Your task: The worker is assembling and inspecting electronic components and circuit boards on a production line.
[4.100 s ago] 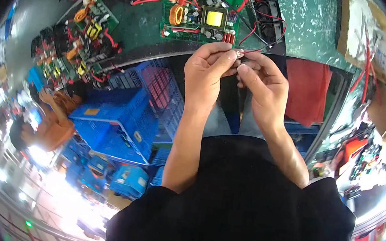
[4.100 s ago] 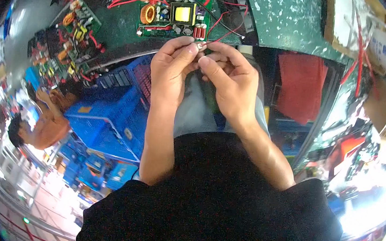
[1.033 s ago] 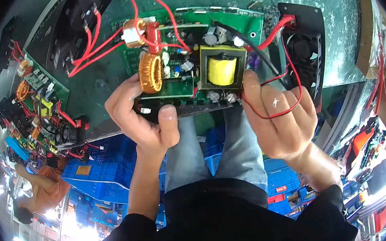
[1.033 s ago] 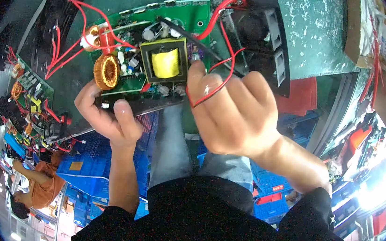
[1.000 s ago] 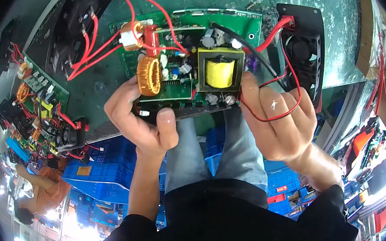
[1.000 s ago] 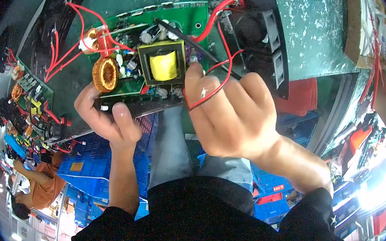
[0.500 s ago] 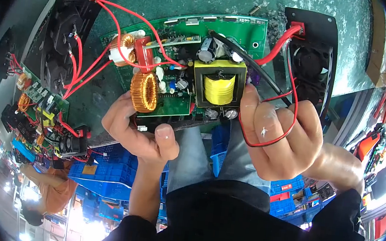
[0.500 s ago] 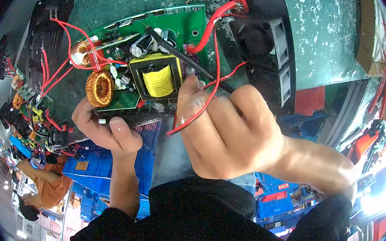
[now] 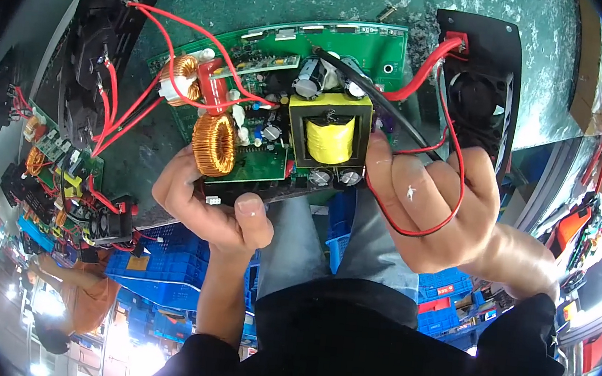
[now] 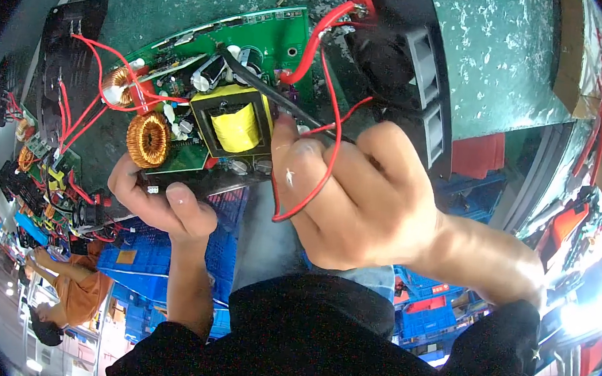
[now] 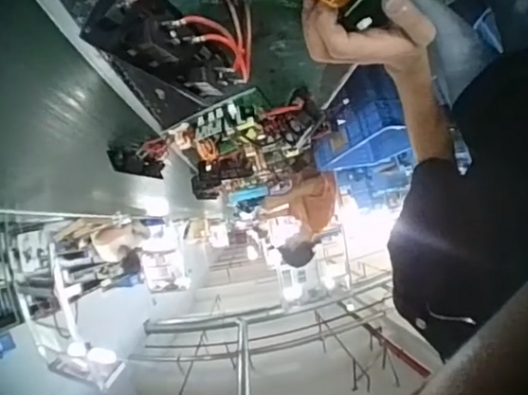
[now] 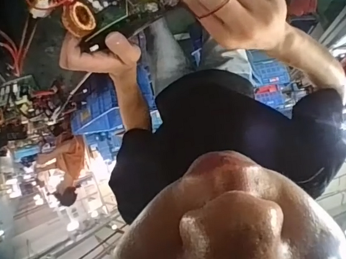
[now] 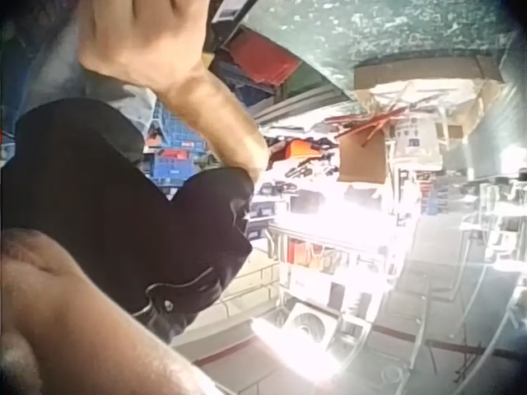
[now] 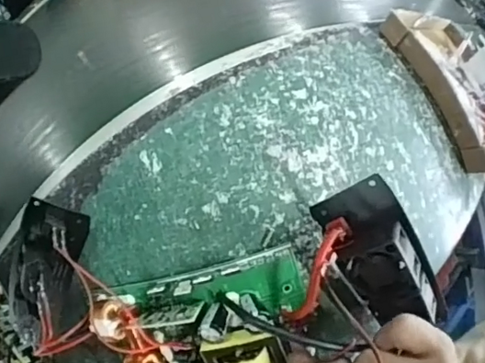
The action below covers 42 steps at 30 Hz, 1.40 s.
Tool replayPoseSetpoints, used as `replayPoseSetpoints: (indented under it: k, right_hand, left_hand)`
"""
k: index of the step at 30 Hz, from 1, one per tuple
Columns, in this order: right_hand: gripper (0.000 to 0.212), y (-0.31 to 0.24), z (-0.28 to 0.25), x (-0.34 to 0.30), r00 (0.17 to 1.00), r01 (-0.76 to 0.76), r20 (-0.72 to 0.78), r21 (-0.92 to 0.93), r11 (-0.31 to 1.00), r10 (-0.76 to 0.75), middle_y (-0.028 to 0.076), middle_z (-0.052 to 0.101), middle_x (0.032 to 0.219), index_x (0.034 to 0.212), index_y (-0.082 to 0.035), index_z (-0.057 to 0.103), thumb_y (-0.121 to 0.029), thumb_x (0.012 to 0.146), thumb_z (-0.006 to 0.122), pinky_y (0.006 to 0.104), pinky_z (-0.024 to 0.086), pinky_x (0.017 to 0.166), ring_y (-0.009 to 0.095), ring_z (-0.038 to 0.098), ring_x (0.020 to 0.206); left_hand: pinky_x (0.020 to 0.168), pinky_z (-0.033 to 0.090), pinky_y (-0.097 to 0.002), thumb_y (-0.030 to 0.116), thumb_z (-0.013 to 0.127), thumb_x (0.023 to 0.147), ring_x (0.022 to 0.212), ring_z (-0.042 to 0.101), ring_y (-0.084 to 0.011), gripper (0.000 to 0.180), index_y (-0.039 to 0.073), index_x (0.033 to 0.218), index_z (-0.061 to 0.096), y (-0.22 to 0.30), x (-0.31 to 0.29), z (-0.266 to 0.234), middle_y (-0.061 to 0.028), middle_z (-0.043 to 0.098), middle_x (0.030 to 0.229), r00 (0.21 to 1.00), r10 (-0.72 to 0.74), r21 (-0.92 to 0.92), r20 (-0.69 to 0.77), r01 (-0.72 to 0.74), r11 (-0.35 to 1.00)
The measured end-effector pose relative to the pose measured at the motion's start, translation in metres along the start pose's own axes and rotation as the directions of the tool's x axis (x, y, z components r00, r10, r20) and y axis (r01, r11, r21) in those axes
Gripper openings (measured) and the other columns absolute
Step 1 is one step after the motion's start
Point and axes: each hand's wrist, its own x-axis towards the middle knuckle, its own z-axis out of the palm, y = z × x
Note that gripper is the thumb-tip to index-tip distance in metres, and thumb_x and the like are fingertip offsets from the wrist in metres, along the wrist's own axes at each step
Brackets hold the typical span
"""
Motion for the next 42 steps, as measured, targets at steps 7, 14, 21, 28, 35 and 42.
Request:
replayPoseSetpoints:
  k: [7,14,21,28,35,42]
  right_hand:
    - [0.042,0.001,-0.002,-0.008,0.99,0.107,0.092,0.042,0.993,-0.11,0.001,0.047,0.072,0.087,0.004,0.071,-0.008,0.047,0.064,0.027,0.028,0.051,0.009,0.039,0.051]
    - [0.04,0.003,-0.004,-0.007,0.985,0.113,0.128,0.053,0.992,-0.119,0.002,0.05,0.077,0.09,0.004,0.071,-0.008,0.052,0.068,0.0263,0.031,0.053,0.009,0.042,0.054]
    - [0.034,-0.005,-0.023,-0.012,0.996,-0.035,0.083,0.192,0.981,0.019,0.005,0.059,0.085,0.097,0.005,0.068,0.0,0.064,0.069,0.0296,0.042,0.059,0.014,0.053,0.063]
    - [0.018,-0.082,-0.059,-0.046,0.469,-0.862,0.422,0.409,0.298,0.776,0.01,0.066,0.079,0.101,0.0,0.068,-0.004,0.083,0.069,0.0263,0.05,0.062,0.018,0.063,0.068]
    - [0.031,-0.079,-0.016,-0.006,0.511,-0.786,0.13,0.471,0.401,0.85,0.009,0.062,0.087,0.108,-0.001,0.063,-0.013,0.08,0.073,0.0287,0.051,0.064,0.018,0.063,0.076]
    - [0.018,-0.067,-0.026,0.004,0.382,-0.71,-0.01,0.636,0.301,0.924,0.012,0.067,0.078,0.088,-0.004,0.074,-0.018,0.077,0.073,0.0344,0.051,0.065,0.025,0.066,0.069]
  left_hand:
    - [0.085,0.044,-0.0389,0.045,0.052,0.091,0.1,0.048,-0.0275,0.06,-0.008,0.117,0.04,0.004,0.001,0.003,-0.0169,0.039,0.11,1.0,-0.023,0.032,-0.014,0.023,0.999]
    - [0.089,0.04,-0.0394,0.039,0.052,0.091,0.103,0.044,-0.0271,0.056,-0.008,0.118,0.039,0.002,0.001,0.001,-0.0175,0.039,0.111,1.0,-0.006,0.086,-0.001,0.006,0.996]
    - [0.089,0.039,-0.0389,0.033,0.056,0.09,0.103,0.044,-0.0282,0.053,-0.009,0.12,0.041,0.002,0.002,0.001,-0.0185,0.041,0.113,1.0,0.003,0.002,-0.01,-0.003,1.0]
    - [0.093,0.037,-0.0425,0.013,0.065,0.084,0.108,0.044,-0.035,0.051,-0.008,0.123,0.041,0.022,0.004,-0.019,-0.0237,0.045,0.118,0.999,-0.031,0.044,-0.019,0.032,0.999]
    - [0.065,0.048,-0.0369,0.011,0.065,0.083,0.069,0.06,-0.0274,0.008,0.004,0.085,0.062,0.086,0.001,-0.039,-0.0101,0.061,0.076,0.96,-0.208,-0.227,0.189,0.249,0.942]
    - [0.077,0.05,-0.0432,0.018,0.067,0.081,0.088,0.064,-0.0373,0.031,-0.002,0.105,0.06,0.132,-0.016,0.003,-0.0209,0.066,0.093,0.735,-0.394,0.012,0.552,0.466,0.885]
